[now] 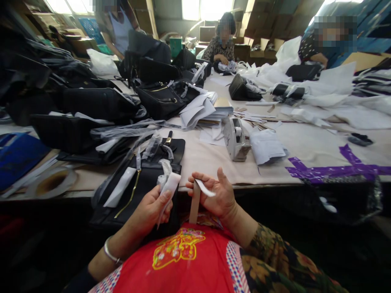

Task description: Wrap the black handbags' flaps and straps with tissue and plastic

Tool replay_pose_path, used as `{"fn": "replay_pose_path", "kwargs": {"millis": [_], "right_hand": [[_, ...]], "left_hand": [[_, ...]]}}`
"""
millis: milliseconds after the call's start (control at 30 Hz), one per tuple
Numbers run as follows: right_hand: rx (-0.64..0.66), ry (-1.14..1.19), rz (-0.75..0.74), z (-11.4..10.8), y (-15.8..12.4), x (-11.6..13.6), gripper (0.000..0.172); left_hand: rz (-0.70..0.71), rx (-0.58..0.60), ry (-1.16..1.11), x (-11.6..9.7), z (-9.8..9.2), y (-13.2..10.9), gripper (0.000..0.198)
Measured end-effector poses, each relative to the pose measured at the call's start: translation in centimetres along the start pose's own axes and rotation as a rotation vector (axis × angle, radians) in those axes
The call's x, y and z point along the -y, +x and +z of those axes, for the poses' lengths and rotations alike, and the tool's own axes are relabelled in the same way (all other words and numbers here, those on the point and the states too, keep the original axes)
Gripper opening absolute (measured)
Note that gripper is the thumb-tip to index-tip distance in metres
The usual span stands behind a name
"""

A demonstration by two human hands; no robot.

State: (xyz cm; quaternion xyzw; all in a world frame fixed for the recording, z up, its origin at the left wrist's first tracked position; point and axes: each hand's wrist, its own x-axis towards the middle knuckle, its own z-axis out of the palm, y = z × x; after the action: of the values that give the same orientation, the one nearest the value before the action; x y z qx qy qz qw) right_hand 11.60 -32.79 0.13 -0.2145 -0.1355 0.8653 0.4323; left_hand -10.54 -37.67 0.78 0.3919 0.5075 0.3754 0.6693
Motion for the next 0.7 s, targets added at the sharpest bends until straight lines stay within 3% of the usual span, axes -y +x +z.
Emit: {"fn": "replay_pose_path", "kwargs": {"millis": [67, 100, 233, 400, 467, 533, 633, 700], "right_hand": [[0.014, -0.052, 0.039, 0.4, -0.1, 0.2, 0.077], [0.010, -0.090, 0.061, 0.5, -0.1, 0.3, 0.075], [-0.114, -0.290, 0.030, 0.8, 0.3, -0.2, 0.043], [-0.159, -0.491, -0.154, 1.5, 0.0, -1.3, 0.075], [-0.167, -0.544, -0.192, 2.0, -0.8, -1.8, 0.078], [-0.151, -0.523, -0.138, 2.3, -1.7, -2.4, 0.065], [-0.018, -0.466, 0.107, 1.8, -3.2, -3.4, 0.037], [0.058, -0.526, 0.230, 1.0, -4.0, -3.8, 0.040]], "left_hand": [[-0.003, 0.000, 0.003, -0.1, 0.0, -0.1, 0.050], [-0.003, -0.001, 0.004, -0.1, 0.0, -0.1, 0.050], [0.007, -0.012, -0.007, -0.1, 0.0, -0.2, 0.051], [0.019, -0.004, -0.013, 0.0, -0.1, -0.2, 0.048], [0.023, -0.003, -0.021, 0.1, -0.1, -0.2, 0.047], [0.026, -0.001, -0.030, 0.2, -0.1, -0.1, 0.045], [0.039, 0.011, -0.054, 0.2, -0.1, -0.1, 0.042], [0.046, 0.023, -0.086, 0.2, -0.1, -0.2, 0.041]]}}
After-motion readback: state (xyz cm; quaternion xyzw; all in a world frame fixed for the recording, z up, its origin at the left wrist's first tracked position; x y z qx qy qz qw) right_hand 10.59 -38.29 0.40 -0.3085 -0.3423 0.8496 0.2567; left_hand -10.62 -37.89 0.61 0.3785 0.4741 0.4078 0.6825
